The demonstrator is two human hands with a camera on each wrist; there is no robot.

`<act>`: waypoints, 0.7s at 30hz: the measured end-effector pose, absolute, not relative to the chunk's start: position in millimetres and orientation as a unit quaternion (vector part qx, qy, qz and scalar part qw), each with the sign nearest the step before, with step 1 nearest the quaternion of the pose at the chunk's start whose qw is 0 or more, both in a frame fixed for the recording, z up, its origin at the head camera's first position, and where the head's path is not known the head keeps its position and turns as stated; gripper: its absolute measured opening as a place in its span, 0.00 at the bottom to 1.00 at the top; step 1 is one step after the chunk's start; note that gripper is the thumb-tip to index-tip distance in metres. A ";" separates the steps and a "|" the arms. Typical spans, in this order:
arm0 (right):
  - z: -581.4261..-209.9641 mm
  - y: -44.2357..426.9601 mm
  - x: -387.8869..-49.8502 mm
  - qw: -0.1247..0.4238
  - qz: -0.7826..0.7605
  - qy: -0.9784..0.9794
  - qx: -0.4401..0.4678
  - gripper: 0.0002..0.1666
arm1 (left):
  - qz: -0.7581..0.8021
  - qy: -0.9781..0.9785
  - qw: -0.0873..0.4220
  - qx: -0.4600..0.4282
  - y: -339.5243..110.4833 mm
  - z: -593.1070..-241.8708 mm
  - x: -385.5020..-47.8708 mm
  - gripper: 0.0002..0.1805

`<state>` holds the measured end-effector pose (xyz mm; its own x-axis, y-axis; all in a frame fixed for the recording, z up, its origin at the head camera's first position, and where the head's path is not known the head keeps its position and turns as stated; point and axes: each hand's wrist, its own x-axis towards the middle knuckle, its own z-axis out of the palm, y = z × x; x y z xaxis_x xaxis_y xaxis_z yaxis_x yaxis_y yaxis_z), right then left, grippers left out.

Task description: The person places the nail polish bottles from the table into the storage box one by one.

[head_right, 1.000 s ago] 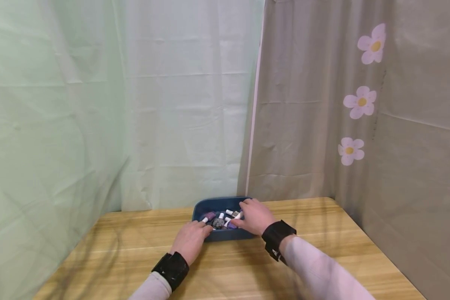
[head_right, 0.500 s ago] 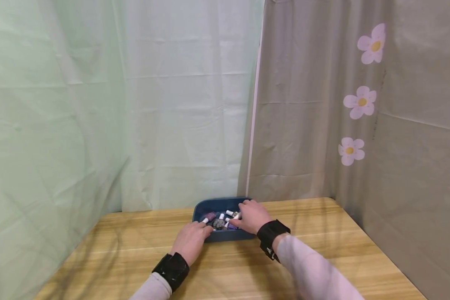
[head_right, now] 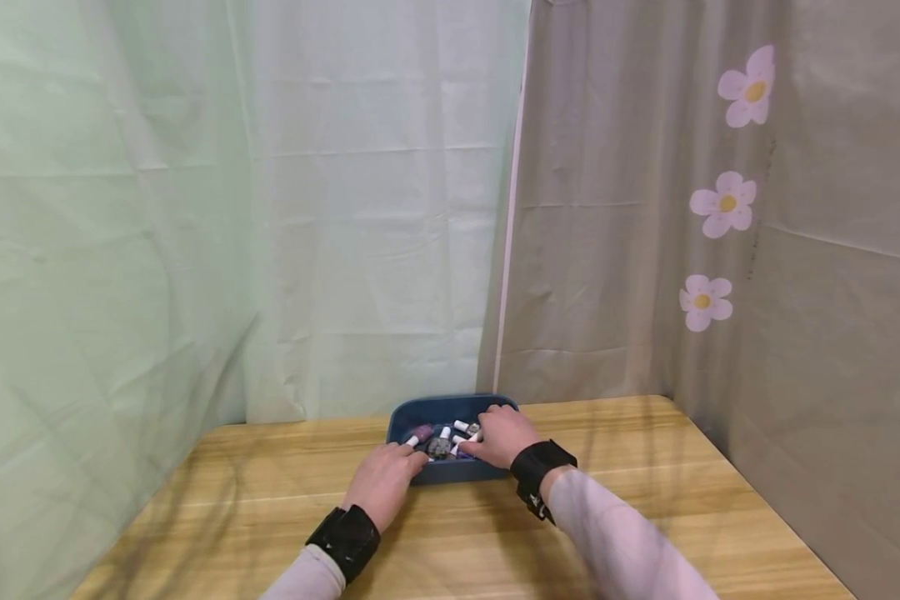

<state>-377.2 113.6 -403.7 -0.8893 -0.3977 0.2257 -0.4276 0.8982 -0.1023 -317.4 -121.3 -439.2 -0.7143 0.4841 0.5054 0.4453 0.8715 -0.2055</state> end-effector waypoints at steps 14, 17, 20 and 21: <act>-424.5 121.4 -402.5 0.080 0.086 -0.965 0.233 0.36 | 0.035 -0.920 0.292 -0.260 -122.3 -438.3 -312.0 0.11; -431.3 121.0 -408.5 0.064 0.090 -0.967 0.228 0.37 | 0.033 -0.918 0.294 -0.263 -123.9 -439.1 -309.7 0.11; -436.9 118.3 -408.6 0.049 0.101 -0.968 0.223 0.35 | 0.029 -0.915 0.301 -0.268 -126.4 -442.1 -307.1 0.11; -435.6 116.0 -404.7 0.045 0.105 -0.969 0.218 0.34 | 0.029 -0.913 0.303 -0.270 -127.3 -443.2 -305.9 0.11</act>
<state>-404.7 116.0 -435.6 -0.9012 -0.4126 0.1326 -0.4315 0.8832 -0.1841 -305.9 -127.3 -443.2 -0.6703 0.5105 0.5386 0.4757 0.8526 -0.2162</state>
